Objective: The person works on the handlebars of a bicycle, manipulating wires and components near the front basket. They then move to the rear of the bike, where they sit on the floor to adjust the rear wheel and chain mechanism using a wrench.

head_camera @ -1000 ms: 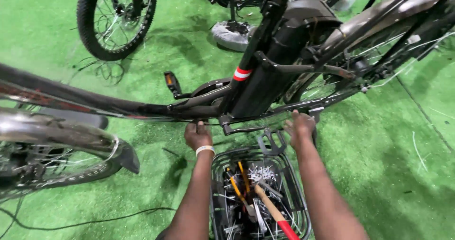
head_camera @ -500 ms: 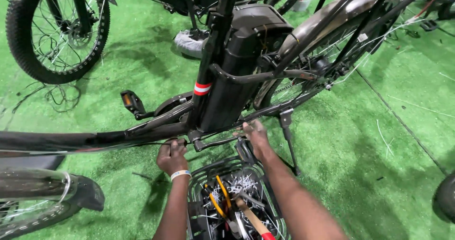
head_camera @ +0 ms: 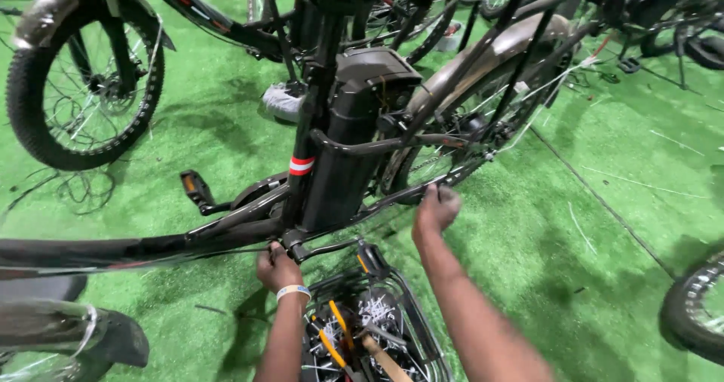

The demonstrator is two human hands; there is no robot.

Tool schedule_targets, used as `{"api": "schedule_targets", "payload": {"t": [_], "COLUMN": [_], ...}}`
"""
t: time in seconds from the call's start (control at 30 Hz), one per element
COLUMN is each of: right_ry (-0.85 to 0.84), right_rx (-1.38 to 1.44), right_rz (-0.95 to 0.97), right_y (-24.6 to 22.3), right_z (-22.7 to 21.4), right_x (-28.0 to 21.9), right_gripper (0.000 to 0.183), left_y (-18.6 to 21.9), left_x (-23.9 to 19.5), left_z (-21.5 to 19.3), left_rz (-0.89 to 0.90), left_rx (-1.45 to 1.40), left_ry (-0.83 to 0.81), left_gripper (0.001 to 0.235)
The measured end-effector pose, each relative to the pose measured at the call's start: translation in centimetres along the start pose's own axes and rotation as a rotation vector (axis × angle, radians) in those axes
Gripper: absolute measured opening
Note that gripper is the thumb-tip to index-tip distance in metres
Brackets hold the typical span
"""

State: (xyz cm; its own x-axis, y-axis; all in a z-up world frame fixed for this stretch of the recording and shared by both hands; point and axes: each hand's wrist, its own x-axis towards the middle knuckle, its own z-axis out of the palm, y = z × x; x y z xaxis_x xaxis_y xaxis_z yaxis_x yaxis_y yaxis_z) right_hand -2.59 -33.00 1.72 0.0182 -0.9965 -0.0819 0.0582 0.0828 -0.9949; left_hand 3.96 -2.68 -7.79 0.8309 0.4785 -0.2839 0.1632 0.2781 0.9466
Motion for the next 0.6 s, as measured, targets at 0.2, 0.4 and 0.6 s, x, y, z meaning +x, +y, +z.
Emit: {"api": "schedule_targets", "payload": {"t": [0.2,0.4,0.6], "right_ry": [-0.5,-0.936,-0.81], "right_rx": [-0.652,-0.476,0.252], "right_rz": [-0.258,-0.113,0.083], "right_y": [-8.0,-11.3,-12.8], "right_z": [-1.6,-6.4,-5.0], "right_x": [6.2,4.0,2.0], "right_gripper": [0.017,0.01,0.019], "left_y": [8.3,6.6,9.1], "left_x": [-12.2,-8.1,-9.3], "left_z": [1.3,0.9,2.0], "left_rz": [-0.09,-0.054,-0.172], "left_rx": [-0.213,0.036,-0.012], "left_ry": [-0.168,-0.301,-0.342], "left_gripper": [0.06,0.049,0.042]}}
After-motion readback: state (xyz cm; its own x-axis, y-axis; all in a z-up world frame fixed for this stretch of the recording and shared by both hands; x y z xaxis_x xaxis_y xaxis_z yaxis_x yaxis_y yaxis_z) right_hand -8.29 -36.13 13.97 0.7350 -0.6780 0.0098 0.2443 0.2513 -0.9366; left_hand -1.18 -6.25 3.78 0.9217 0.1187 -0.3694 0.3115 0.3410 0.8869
